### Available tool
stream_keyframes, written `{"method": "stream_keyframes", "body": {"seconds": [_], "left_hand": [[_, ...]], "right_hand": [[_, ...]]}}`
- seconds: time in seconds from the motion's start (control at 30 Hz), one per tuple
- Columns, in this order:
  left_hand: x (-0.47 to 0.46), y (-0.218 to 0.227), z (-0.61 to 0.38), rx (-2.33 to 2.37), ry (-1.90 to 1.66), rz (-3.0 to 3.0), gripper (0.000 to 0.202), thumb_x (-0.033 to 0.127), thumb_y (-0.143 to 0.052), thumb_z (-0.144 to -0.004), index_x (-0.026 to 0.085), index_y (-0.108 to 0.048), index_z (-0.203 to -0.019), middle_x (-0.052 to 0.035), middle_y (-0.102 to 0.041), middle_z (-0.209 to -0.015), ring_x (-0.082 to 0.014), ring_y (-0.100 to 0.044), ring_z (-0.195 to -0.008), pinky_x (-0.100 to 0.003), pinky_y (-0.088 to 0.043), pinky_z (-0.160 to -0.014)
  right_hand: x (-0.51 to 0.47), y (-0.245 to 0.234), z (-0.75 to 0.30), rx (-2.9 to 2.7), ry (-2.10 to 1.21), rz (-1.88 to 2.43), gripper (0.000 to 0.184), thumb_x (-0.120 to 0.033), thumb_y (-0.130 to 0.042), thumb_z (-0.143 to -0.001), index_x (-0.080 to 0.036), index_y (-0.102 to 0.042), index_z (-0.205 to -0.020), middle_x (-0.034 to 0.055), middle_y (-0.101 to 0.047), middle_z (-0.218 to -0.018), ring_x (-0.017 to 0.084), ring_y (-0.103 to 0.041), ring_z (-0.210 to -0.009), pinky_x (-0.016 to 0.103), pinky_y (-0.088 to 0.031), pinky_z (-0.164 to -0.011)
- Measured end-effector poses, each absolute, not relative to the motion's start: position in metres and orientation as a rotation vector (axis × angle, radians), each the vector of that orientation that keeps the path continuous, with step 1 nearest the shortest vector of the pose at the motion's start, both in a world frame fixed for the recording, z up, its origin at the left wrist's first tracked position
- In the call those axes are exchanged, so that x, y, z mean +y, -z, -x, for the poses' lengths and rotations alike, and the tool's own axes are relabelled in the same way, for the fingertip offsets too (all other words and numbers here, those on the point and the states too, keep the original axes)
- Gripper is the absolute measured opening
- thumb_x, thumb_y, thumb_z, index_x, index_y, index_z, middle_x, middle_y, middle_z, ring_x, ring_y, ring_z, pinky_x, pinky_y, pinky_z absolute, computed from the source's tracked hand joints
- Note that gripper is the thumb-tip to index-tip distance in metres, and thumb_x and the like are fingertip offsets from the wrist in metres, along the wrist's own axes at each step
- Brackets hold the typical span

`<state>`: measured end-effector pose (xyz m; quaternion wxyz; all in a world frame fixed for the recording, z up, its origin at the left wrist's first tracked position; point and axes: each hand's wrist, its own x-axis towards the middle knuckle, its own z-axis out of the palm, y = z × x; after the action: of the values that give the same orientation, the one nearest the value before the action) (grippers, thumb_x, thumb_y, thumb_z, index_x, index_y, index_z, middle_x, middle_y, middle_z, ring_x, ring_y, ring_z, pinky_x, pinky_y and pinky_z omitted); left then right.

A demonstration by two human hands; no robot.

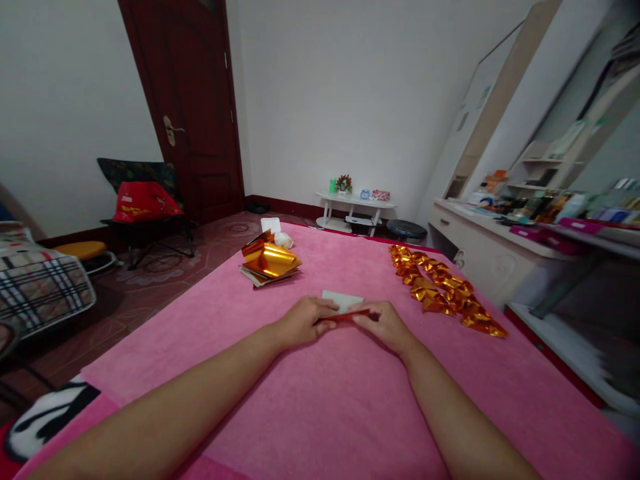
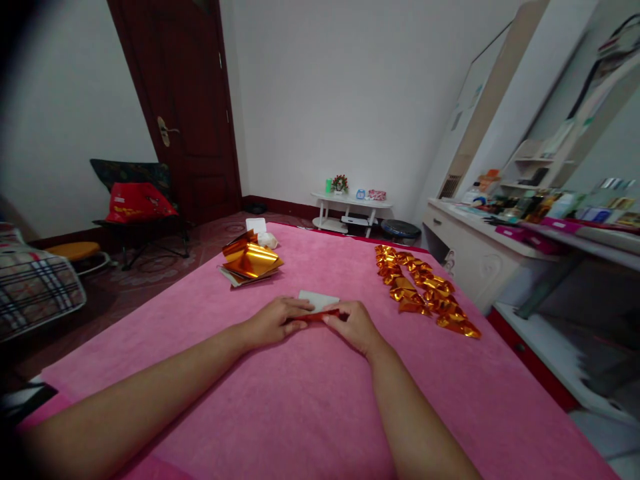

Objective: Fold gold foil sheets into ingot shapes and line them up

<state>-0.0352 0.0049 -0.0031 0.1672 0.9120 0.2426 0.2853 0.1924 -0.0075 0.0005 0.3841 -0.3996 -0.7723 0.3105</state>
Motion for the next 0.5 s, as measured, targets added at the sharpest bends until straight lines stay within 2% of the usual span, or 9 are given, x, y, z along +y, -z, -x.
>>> {"method": "stream_keyframes", "body": {"seconds": [0.1, 0.2, 0.3, 0.37, 0.5], "left_hand": [[0.001, 0.001, 0.035, 0.714, -0.811, -2.402, 0.025, 0.029, -0.053, -0.086, 0.013, -0.07, -0.093, -0.0057, -0.069, -0.083, -0.0168, -0.061, -0.073, -0.023, -0.045, -0.069], [0.001, 0.002, 0.035, 0.738, -0.807, -2.145, 0.031, 0.034, -0.053, -0.086, 0.009, -0.071, -0.084, -0.0026, -0.065, -0.069, -0.0126, -0.055, -0.058, -0.02, -0.039, -0.055], [0.003, 0.004, 0.034, 0.73, -0.828, -1.929, 0.033, 0.037, -0.057, -0.083, 0.008, -0.071, -0.086, -0.0028, -0.066, -0.072, -0.012, -0.055, -0.059, -0.019, -0.039, -0.056], [0.004, 0.004, 0.032, 0.725, -0.839, -1.826, 0.031, 0.037, -0.059, -0.082, 0.008, -0.071, -0.089, -0.0041, -0.068, -0.076, -0.0129, -0.057, -0.062, -0.02, -0.041, -0.058], [0.005, 0.005, 0.026, 0.785, -0.892, -1.707, 0.03, 0.033, -0.064, -0.078, 0.01, -0.07, -0.095, -0.0068, -0.071, -0.084, -0.0162, -0.062, -0.07, -0.023, -0.045, -0.064]], "right_hand": [[-0.012, -0.006, -0.195, -1.862, -0.976, 1.1, 0.03, -0.039, -0.061, -0.078, -0.012, -0.072, -0.073, -0.0005, -0.062, -0.06, 0.012, -0.051, -0.054, 0.023, -0.034, -0.05], [-0.014, -0.011, -0.198, -1.738, -1.14, 1.092, 0.032, -0.042, -0.065, -0.073, -0.011, -0.069, -0.066, -0.0033, -0.053, -0.053, 0.009, -0.042, -0.049, 0.022, -0.027, -0.049], [-0.014, -0.015, -0.199, -1.696, -1.287, 1.08, 0.032, -0.043, -0.066, -0.071, -0.011, -0.068, -0.066, -0.003, -0.052, -0.053, 0.008, -0.041, -0.051, 0.022, -0.028, -0.051], [-0.012, -0.015, -0.198, -1.685, -1.254, 1.129, 0.032, -0.044, -0.065, -0.071, -0.012, -0.066, -0.065, -0.0026, -0.052, -0.054, 0.009, -0.041, -0.051, 0.022, -0.03, -0.051], [-0.002, -0.008, -0.195, -1.721, -0.711, 1.406, 0.03, -0.04, -0.063, -0.068, -0.016, -0.059, -0.052, -0.0018, -0.053, -0.052, 0.011, -0.045, -0.052, 0.023, -0.031, -0.051]]}}
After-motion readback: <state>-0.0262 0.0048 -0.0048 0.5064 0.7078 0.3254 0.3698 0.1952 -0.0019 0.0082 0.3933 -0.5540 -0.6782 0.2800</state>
